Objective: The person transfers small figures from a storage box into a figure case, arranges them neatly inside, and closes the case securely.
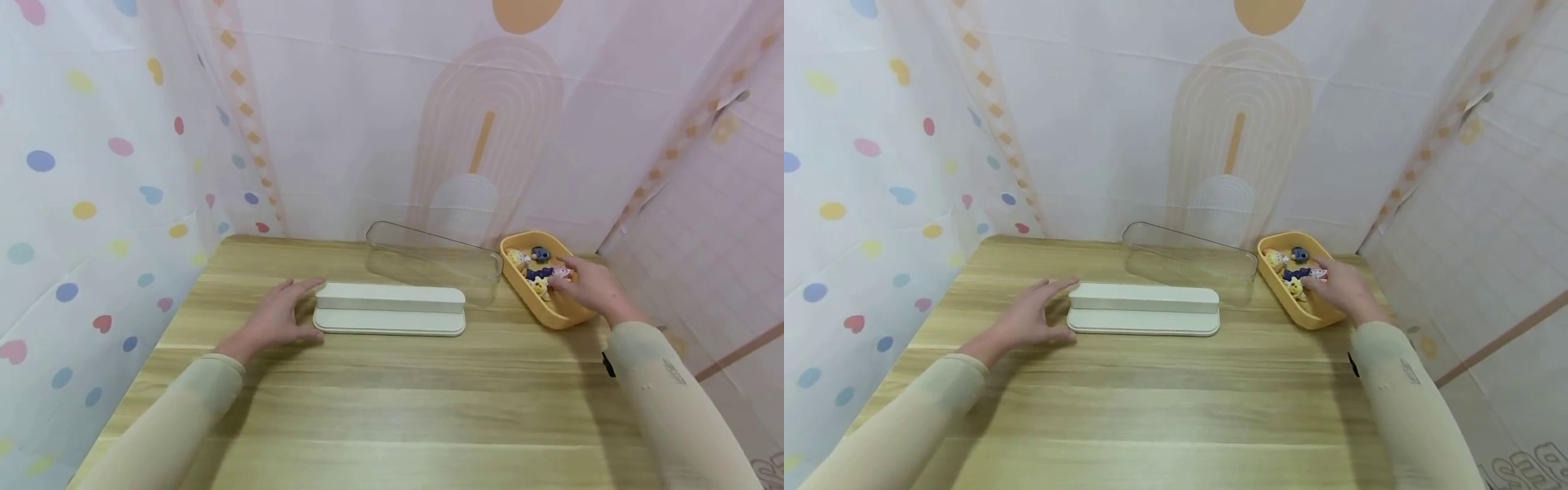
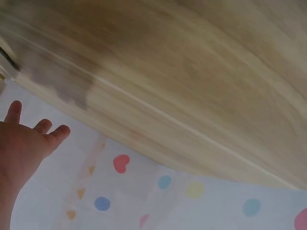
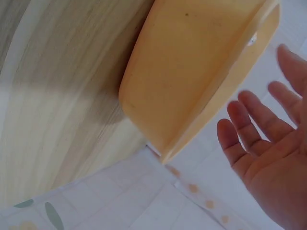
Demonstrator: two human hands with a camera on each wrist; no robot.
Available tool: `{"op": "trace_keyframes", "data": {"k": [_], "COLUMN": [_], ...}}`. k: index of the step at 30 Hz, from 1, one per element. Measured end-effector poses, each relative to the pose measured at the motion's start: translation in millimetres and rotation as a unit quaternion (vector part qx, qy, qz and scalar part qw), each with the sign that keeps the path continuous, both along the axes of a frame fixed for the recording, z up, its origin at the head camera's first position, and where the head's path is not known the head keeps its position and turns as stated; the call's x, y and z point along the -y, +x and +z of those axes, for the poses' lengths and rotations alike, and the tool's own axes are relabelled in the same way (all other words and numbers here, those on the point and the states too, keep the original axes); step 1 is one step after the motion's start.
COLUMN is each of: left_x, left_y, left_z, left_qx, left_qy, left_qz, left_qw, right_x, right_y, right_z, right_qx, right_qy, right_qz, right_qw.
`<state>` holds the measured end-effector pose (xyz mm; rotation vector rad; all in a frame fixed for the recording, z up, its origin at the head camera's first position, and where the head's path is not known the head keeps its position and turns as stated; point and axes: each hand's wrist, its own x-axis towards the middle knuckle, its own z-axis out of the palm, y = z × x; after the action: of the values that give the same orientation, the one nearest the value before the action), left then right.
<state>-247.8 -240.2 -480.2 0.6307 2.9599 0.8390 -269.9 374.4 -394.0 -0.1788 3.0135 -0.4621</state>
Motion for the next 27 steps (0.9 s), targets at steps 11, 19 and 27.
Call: {"op": "trace_keyframes", "data": {"k": [11,19,27], "left_x": [-8.7,-13.1,-12.3], "left_y": [-0.8,-0.8,-0.6], "left_z": [-8.1,-12.7,-14.2], "left_qx": [0.001,-0.009,-0.011], "left_qy": [-0.020,-0.012,-0.006], "left_qz": [0.002,0.004,0.005], "left_qw": [0.9998,0.9999,0.9999], "right_x": [14.3,26.0,20.9], "right_y": [-21.3,-24.6,-26.3], "right_z": [-20.0,-28.7,-37.5], "right_qx": [0.083,0.088,0.077], "right_qy": [0.033,0.008,-0.073], "right_qz": [-0.051,-0.089,-0.097], "right_qw": [0.9948,0.9921,0.9896]}}
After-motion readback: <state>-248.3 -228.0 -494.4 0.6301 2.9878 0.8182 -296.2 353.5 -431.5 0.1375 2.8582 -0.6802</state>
